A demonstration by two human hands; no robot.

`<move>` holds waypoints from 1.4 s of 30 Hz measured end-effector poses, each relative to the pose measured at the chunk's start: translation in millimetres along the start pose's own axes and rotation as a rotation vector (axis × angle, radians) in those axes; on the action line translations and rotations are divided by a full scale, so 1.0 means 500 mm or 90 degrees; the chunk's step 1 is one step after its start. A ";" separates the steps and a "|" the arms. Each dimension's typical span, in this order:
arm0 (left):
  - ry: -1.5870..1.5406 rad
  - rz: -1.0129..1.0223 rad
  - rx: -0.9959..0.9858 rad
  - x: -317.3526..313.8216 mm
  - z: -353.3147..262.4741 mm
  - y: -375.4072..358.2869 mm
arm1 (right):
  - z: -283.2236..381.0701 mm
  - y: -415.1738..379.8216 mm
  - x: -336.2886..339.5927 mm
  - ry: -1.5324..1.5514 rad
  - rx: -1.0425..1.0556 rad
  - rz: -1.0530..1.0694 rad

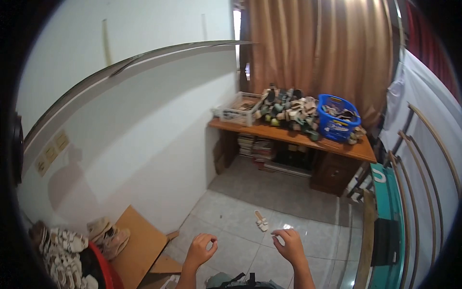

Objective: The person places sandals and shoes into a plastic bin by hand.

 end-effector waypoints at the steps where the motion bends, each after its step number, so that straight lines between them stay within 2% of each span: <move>1: -0.020 0.024 -0.003 -0.036 -0.008 0.024 | -0.049 -0.015 0.026 -0.007 -0.044 -0.018; 4: -0.074 0.072 -0.027 -0.132 -0.036 0.089 | -0.149 -0.054 0.077 -0.023 -0.112 -0.075; 7: -0.112 0.154 -0.048 -0.233 -0.043 0.141 | -0.224 -0.075 0.087 -0.001 -0.199 -0.074; 13: -0.151 0.280 -0.067 -0.422 0.005 0.253 | -0.334 -0.012 0.081 -0.012 -0.243 -0.053; 23: -0.183 0.269 -0.119 -0.645 0.004 0.644 | -0.573 0.308 0.223 -0.096 -0.247 -0.089; 25: -0.137 0.260 -0.175 -0.679 -0.008 0.725 | -0.606 0.363 0.246 -0.118 -0.252 -0.109; 30: -0.150 0.325 -0.221 -0.794 -0.042 0.854 | -0.691 0.404 0.267 -0.070 -0.274 -0.172; 34: -0.222 0.371 -0.244 -0.915 -0.059 0.923 | -0.818 0.418 0.300 -0.085 -0.318 -0.166; 36: -0.191 0.382 -0.256 -0.971 -0.067 0.962 | -0.883 0.446 0.339 -0.099 -0.344 -0.185; 42: -0.217 0.349 -0.298 -1.128 -0.142 1.194 | -1.051 0.623 0.491 -0.138 -0.272 -0.249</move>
Point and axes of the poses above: each hand's wrist, its own y-axis towards the middle knuckle, its own x-axis out of the back of the hand, z = x × y, the point moved 9 cm from there along y, towards the middle knuckle, and after that the axes turned 5 degrees about -x, right-handed, at the moved point
